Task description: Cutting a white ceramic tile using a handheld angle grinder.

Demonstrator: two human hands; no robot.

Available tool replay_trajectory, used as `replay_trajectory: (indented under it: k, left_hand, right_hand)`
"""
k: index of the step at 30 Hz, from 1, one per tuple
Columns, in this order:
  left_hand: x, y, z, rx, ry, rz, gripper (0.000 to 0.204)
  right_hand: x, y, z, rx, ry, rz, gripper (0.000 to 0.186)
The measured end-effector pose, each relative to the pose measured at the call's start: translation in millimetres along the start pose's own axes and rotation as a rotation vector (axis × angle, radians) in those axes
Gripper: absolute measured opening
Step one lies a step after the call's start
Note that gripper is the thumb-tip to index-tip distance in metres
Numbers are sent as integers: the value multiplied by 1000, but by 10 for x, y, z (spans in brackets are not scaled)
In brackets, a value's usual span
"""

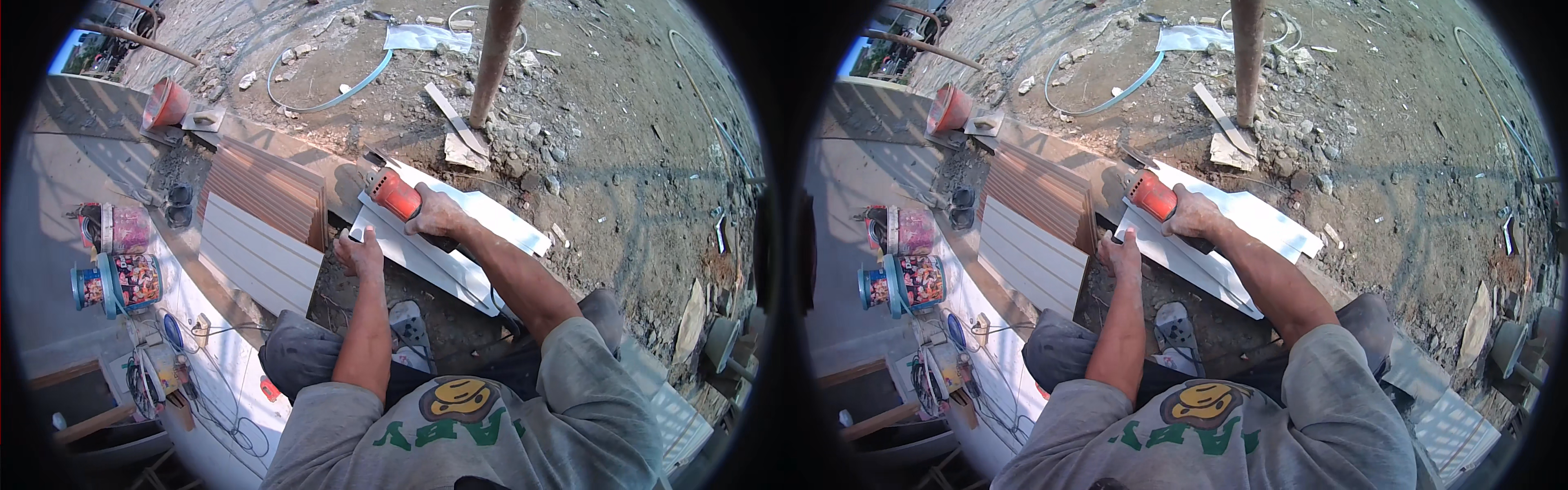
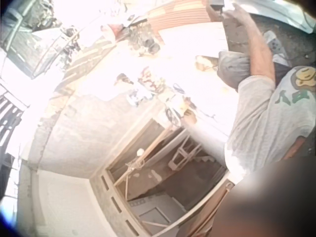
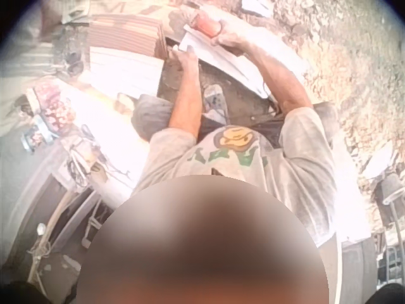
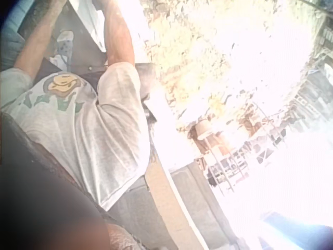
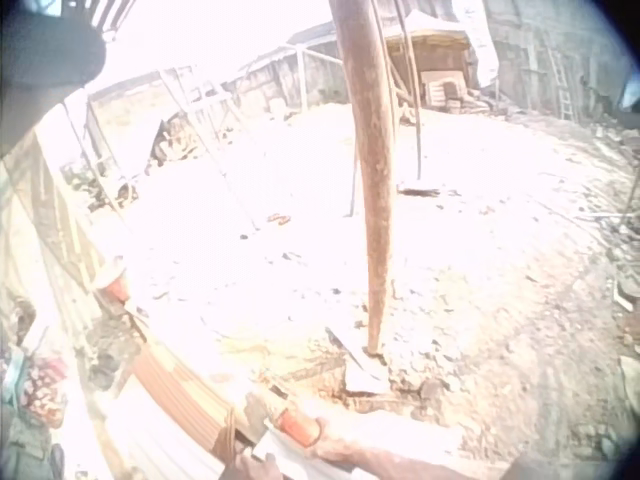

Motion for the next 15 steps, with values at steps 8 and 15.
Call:
replay_trajectory:
  k: [8,15]
  left_hand:
    - [-254,445,676,144,213,-47,104]
    - [-165,830,1125,129,21,190,109]
  right_hand:
    - [-225,552,-43,66,-28,36,83]
    - [-385,791,-144,127,-32,34,78]
Point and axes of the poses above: each hand's wrist, its own y-axis towards the middle knuckle, its own z-axis out of the palm, x = y × z, the point moved 4 cm from there along y, towards the middle knuckle, and after that the axes turned 7 degrees about y, right-handed, at the moved point
